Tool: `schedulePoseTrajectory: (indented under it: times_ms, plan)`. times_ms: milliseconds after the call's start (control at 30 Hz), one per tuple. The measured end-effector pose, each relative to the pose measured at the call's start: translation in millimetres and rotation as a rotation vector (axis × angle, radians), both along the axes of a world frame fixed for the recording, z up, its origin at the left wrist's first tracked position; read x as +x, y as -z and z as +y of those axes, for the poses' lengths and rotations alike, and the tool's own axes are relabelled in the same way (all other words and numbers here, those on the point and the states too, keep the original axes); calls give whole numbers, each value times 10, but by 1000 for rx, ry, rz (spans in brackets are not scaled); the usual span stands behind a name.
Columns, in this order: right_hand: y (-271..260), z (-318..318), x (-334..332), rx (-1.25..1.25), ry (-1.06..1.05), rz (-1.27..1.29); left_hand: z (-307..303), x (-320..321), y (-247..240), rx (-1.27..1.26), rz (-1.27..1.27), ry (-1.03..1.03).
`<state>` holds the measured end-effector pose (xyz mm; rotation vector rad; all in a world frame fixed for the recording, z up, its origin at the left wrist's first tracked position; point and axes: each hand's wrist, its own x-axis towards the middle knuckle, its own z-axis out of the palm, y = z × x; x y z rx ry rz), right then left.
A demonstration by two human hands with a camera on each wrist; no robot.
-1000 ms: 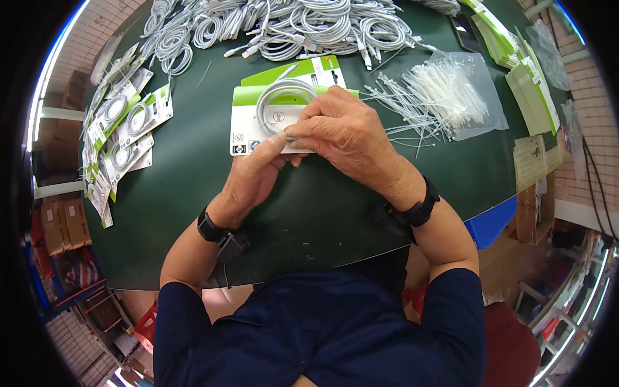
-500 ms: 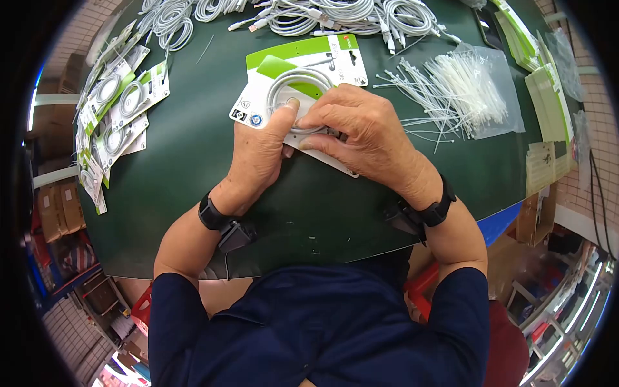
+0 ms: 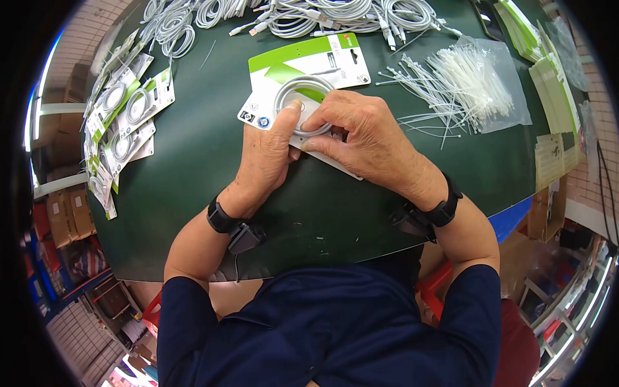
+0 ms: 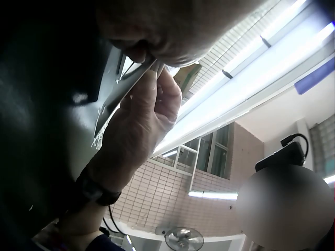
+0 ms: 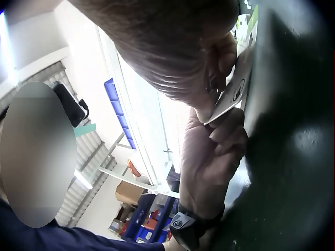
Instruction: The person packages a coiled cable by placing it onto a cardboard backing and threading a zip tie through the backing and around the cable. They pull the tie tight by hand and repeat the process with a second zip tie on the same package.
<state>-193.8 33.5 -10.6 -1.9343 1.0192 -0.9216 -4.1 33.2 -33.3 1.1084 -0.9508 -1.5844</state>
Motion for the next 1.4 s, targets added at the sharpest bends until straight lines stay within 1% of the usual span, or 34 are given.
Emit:
schedulePoseTrajectory:
  times_ms: [133, 233, 333, 433, 467, 567, 600, 700, 733, 833, 933, 1033, 1200, 1233, 1300, 1400]
  plan:
    - [4, -12, 1, -3, -27, -19, 12, -15, -29, 14, -69, -3]
    - [-40, -2, -11, 19, -36, 60, 13, -28, -42, -5, -101, -5]
    - [-56, 19, -5, -21, -32, 109, 19, -18, -9, -34, -128, -6]
    - [-23, 20, 1, -201, -20, 96, 20, -21, -44, -54, -175, -31]
    - [-66, 22, -28, -195, -37, 139, 12, -14, -40, -58, -172, -34]
    - [-88, -53, -106, -342, -8, 29, -11, 8, -33, -84, -146, -73]
    - [-136, -102, -162, -372, 13, 5, -25, 28, -37, -92, -146, -81]
    - [-243, -240, -430, -198, 252, 75, -57, 65, -60, -97, -146, -131]
    - [-252, -324, -558, -165, 301, 164, -68, 72, -67, -96, -142, -151]
    - [-156, -463, -901, -193, 343, 473, -107, 107, -42, -98, -115, -177]
    - [-46, -510, -1005, -93, 337, 728, -110, 126, -11, -97, -108, -178]
    - [-24, -540, -1004, -83, 303, 706, -97, 136, 2, -80, -106, -162]
    - [-62, -528, -983, -110, 310, 685, -87, 134, 0, -107, -112, -120]
    - [-77, -526, -986, -106, 312, 686, -82, 119, -24, -111, -112, -140]
    - [-73, -517, -992, -133, 339, 638, -70, 71, -77, -121, -113, -177]
    - [-51, -530, -959, -178, 380, 552, -51, 96, -77, -143, -140, -160]
